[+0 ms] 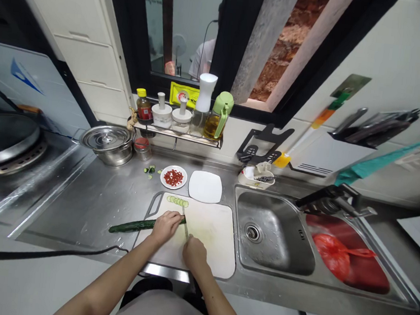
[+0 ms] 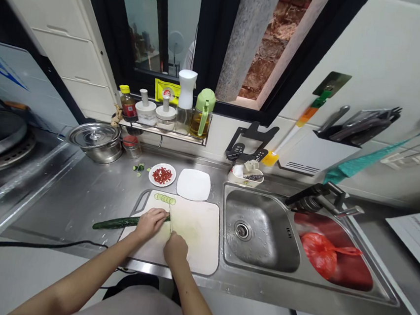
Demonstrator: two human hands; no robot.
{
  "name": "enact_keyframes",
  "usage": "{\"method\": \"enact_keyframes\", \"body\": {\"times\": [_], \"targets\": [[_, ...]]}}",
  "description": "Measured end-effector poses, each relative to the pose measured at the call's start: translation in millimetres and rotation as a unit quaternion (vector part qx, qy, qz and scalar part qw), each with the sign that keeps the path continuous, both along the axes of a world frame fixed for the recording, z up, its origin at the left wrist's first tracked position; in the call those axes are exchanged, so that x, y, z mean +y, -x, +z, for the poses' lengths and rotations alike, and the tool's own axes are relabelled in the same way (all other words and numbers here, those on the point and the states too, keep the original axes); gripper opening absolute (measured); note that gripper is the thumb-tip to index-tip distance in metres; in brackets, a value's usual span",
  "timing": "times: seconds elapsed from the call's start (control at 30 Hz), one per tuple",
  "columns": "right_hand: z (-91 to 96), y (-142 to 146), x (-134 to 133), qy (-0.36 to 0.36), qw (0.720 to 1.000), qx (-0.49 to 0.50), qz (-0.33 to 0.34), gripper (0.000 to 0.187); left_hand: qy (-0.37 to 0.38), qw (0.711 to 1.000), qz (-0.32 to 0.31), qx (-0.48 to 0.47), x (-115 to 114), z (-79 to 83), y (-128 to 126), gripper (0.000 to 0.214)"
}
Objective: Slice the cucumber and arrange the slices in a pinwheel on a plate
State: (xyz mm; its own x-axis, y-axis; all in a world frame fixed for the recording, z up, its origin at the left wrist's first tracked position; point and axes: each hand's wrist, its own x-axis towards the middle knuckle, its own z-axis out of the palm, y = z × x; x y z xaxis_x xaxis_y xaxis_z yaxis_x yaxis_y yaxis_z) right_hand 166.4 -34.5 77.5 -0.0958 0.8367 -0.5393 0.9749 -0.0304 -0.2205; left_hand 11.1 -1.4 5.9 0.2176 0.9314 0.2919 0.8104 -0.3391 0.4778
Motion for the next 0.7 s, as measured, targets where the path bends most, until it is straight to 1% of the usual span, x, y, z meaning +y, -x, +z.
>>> {"method": "enact_keyframes", "body": {"times": [0.23,0.4,0.7], "targets": [[-3.4,1,-1,-0.008,1.000,-0.004,0.002,0.035,0.005,1.000,-0.004,-0.001,0,1.8,1,0.026],[-2.9,0,-2,-0.004,1.000,0.000,-0.003,0.032,0.004,1.000,-0.001,0.007,-2,2.9,1,0.026],[1.7,-16,-7,-0.016,0.999,0.032,-0.006,0.031,0.004,1.000,-0.001,-0.012,-9,5.3,3,0.023]]}}
